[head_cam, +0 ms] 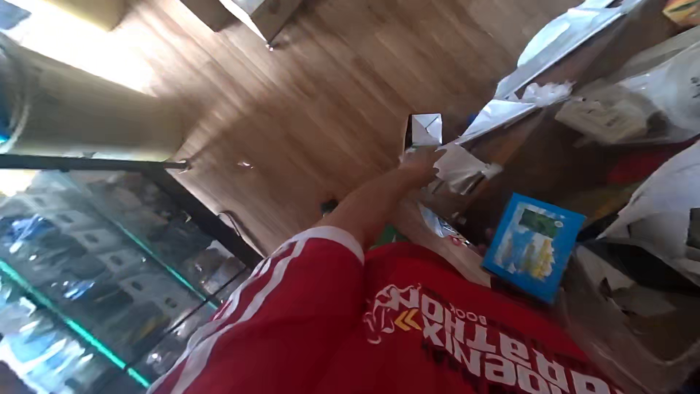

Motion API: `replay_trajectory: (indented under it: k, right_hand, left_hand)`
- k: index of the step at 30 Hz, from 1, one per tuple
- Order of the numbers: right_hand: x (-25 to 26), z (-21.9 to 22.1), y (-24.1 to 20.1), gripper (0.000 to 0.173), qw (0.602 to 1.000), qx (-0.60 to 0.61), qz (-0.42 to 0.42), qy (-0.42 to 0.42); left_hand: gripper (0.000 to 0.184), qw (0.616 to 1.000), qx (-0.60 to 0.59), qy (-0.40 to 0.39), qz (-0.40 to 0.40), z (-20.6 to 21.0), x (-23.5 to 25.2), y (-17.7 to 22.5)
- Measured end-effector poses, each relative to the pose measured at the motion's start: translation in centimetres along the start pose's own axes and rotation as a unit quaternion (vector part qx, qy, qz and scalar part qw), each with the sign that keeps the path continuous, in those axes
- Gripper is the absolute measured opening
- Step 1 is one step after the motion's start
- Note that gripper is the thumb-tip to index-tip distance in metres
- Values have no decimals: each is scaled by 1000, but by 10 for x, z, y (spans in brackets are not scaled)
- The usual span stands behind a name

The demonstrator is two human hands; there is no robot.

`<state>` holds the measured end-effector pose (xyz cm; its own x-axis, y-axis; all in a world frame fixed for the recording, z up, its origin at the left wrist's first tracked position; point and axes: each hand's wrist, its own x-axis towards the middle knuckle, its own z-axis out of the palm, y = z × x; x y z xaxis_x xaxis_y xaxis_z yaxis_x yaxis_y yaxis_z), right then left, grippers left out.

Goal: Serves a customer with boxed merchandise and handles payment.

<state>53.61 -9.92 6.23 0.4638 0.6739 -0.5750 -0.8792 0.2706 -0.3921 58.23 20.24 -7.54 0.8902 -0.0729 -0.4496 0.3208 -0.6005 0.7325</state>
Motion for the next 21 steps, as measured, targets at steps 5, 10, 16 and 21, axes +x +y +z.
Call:
replay_trajectory:
  k: [5, 10, 16, 21]
  right_hand:
    - [-7, -10, 12, 74, 997, -73, -18, 5]
    - [-12, -26, 36, 64, 997, -25, -60, -50]
    - [4, 33, 17, 54, 996, -79, -41, 16]
    - [1, 97, -9, 45, 984, -123, -82, 98]
  left_hand:
    - [46, 992, -54, -45, 101, -3, 27, 7]
    - [26, 997, -20, -16, 75, -40, 14, 11]
    - [35, 980, 141, -124, 67, -89, 3, 40]
    - [50, 969, 133, -166, 123, -113, -18, 49]
